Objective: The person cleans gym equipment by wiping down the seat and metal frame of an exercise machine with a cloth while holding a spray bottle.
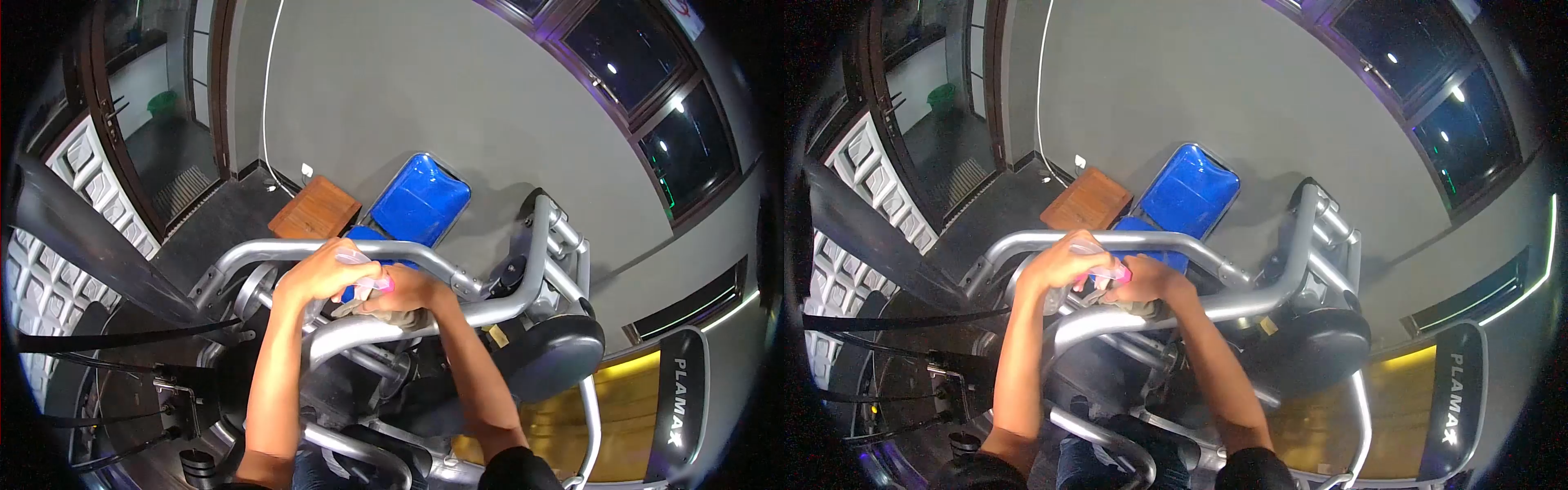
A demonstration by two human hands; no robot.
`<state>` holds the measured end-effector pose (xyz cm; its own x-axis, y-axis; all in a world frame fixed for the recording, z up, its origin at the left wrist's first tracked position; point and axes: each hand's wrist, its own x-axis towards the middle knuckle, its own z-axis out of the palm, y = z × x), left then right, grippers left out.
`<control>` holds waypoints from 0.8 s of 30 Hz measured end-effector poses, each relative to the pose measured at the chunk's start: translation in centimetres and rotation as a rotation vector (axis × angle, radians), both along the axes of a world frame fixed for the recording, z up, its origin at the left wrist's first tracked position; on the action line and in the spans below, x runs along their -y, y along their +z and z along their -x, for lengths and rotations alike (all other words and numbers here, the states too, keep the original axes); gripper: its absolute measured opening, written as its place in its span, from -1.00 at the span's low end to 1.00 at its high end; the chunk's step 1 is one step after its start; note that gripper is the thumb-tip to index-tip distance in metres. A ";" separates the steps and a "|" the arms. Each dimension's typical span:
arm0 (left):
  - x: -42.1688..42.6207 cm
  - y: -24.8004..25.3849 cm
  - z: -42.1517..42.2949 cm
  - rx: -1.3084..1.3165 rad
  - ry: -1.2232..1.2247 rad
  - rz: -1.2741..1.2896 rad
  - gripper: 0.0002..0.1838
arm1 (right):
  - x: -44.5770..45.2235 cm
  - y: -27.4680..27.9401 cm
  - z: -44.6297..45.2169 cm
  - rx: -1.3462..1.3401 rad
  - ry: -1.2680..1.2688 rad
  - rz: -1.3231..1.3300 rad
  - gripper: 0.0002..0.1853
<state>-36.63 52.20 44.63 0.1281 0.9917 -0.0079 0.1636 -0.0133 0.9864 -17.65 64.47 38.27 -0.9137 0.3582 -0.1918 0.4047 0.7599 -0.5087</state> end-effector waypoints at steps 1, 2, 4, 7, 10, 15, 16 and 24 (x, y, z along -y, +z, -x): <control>0.1 0.1 0.1 -0.018 -0.008 -0.014 -0.57 | -0.1 2.0 0.0 0.150 -0.001 0.131 -0.38; 0.2 0.4 0.0 -0.018 -0.004 -0.015 -0.57 | -0.2 4.3 -0.3 0.149 0.002 0.130 -0.38; 0.4 0.9 -0.1 -0.035 -0.004 -0.004 -0.58 | -0.2 8.6 -1.1 0.526 -0.065 0.079 -0.41; 0.1 0.5 0.0 -0.037 0.011 0.022 -0.59 | -1.3 7.9 -4.9 0.480 -0.237 0.031 -0.56; 0.2 0.9 0.0 -0.020 0.015 0.006 -0.59 | 2.3 5.8 -4.4 0.387 -0.197 -0.457 -0.59; 0.6 0.6 1.2 0.019 -0.010 -0.007 -0.61 | 11.5 6.1 -0.2 -0.140 -0.278 -0.333 -0.68; 0.6 0.4 1.5 0.029 -0.042 -0.006 -0.62 | 12.3 6.3 0.1 -0.163 -0.273 -0.268 -0.68; 2.0 0.8 2.7 0.012 -0.066 0.106 -0.55 | 12.7 5.7 -7.0 -0.421 -0.504 -0.273 -0.67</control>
<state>-39.37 50.17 45.41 0.1936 0.9749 -0.1098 0.1538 0.0804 0.9848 -10.69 51.72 43.97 -0.6007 0.7417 0.2984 0.5513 0.6546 -0.5172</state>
